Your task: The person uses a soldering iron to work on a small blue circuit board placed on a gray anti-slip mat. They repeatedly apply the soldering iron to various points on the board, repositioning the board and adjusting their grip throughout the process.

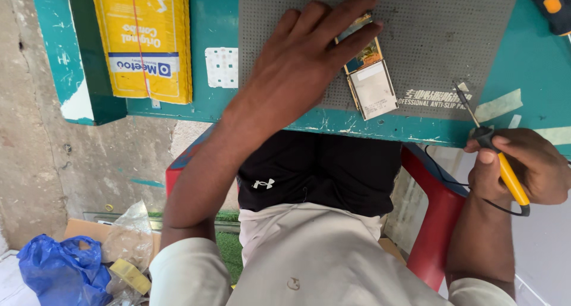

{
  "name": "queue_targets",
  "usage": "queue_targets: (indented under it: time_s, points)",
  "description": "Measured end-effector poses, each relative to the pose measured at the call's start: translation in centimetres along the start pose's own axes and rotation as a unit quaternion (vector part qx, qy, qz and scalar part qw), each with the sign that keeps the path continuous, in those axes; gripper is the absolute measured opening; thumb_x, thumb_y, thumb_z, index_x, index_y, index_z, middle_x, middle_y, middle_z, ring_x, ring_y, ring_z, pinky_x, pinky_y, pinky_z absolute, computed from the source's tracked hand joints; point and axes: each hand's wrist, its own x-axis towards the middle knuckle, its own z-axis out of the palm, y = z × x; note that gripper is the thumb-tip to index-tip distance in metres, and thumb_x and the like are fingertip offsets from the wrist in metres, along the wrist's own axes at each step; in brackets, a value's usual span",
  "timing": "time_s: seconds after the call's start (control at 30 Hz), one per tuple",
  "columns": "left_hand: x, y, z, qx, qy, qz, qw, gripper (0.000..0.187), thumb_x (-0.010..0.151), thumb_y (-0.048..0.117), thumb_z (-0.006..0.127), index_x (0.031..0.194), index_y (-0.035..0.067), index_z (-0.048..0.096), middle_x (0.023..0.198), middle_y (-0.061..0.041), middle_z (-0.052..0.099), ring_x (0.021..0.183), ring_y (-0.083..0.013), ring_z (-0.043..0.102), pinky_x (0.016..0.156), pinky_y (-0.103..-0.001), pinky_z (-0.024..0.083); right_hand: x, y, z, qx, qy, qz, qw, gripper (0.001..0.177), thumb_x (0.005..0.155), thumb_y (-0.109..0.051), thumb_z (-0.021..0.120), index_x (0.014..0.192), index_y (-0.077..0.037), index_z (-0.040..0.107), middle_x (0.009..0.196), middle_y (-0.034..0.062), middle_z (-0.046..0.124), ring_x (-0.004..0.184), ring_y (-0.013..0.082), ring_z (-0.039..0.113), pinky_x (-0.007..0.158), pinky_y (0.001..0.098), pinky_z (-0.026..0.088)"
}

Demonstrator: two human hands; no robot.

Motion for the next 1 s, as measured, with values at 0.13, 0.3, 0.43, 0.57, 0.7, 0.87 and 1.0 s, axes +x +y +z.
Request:
queue_targets:
  time_s: [0.13,0.3,0.43,0.57,0.7,0.87,1.0]
  points:
    - [0.9,-0.8,-1.0,0.007,-0.044,0.02,0.999,0.057,0.088,-0.001,0.07,0.143,0.01,0.064,0.161,-0.005,0.048,0.133,-0.0282,0.048,0.107,-0.044,0.044,-0.1,0.1,-0.1,0.009,0.0,0.008,1.0,0.029,0.114,-0.016,0.08,0.115,0.006,0.061,0.094,0.0236,0.069,0.079,0.0297,0.076,0.07,0.033,0.064]
    - [2.2,-1.7,-1.2,0.027,-0.066,0.038,0.997,0.06,0.086,0.0,0.072,0.144,0.016,0.065,0.153,-0.003,0.053,0.142,-0.0291,0.046,0.115,-0.048,0.042,0.8,-0.5,0.3,-0.001,0.005,-0.023,1.0,0.03,0.112,-0.016,0.081,0.115,0.006,0.062,0.09,0.0237,0.069,0.077,0.0299,0.076,0.069,0.0349,0.065]
    - [3.0,-2.3,-1.8,-0.08,-0.101,0.008,0.992,0.063,0.084,-0.002,0.078,0.144,0.014,0.064,0.145,-0.005,0.059,0.137,-0.0291,0.051,0.113,-0.047,0.043,1.9,-1.7,0.9,-0.016,0.001,-0.033,0.999,0.028,0.112,-0.015,0.08,0.114,0.007,0.063,0.085,0.0228,0.069,0.074,0.0287,0.075,0.068,0.0349,0.063]
    - [2.8,-2.7,-2.8,-0.19,-0.072,0.015,0.979,0.073,0.078,-0.007,0.082,0.146,0.01,0.061,0.146,-0.01,0.058,0.134,-0.0343,0.056,0.111,-0.043,0.05,2.8,-2.1,1.5,0.008,0.015,-0.033,0.999,0.03,0.111,-0.016,0.08,0.112,0.008,0.061,0.085,0.0219,0.069,0.072,0.0266,0.074,0.068,0.0326,0.062]
    - [1.6,-3.0,-3.0,-0.357,-0.083,-0.064,0.928,0.063,0.088,-0.012,0.077,0.145,0.01,0.062,0.142,-0.008,0.062,0.126,-0.0272,0.067,0.104,-0.036,0.059,2.8,-2.6,1.7,0.022,0.022,-0.023,0.999,0.03,0.113,-0.015,0.079,0.113,0.009,0.061,0.088,0.0215,0.069,0.073,0.0254,0.074,0.069,0.0318,0.063]
    - [1.5,-3.5,-1.4,-0.54,-0.022,-0.094,0.836,0.042,0.105,-0.016,0.068,0.14,0.006,0.068,0.14,-0.007,0.07,0.131,-0.0199,0.07,0.115,-0.036,0.057,3.2,-2.6,1.9,0.016,0.026,-0.041,0.999,0.028,0.112,-0.012,0.079,0.113,0.01,0.062,0.088,0.0228,0.069,0.073,0.0258,0.073,0.067,0.0319,0.062]
    - [2.6,-3.6,0.3,-0.529,0.008,-0.111,0.841,0.033,0.106,-0.01,0.064,0.134,0.006,0.071,0.132,-0.008,0.074,0.118,-0.018,0.073,0.104,-0.033,0.064,3.2,-2.9,2.0,0.008,0.026,-0.036,0.999,0.024,0.113,-0.01,0.078,0.113,0.009,0.063,0.087,0.0224,0.069,0.073,0.0245,0.073,0.068,0.0304,0.062]
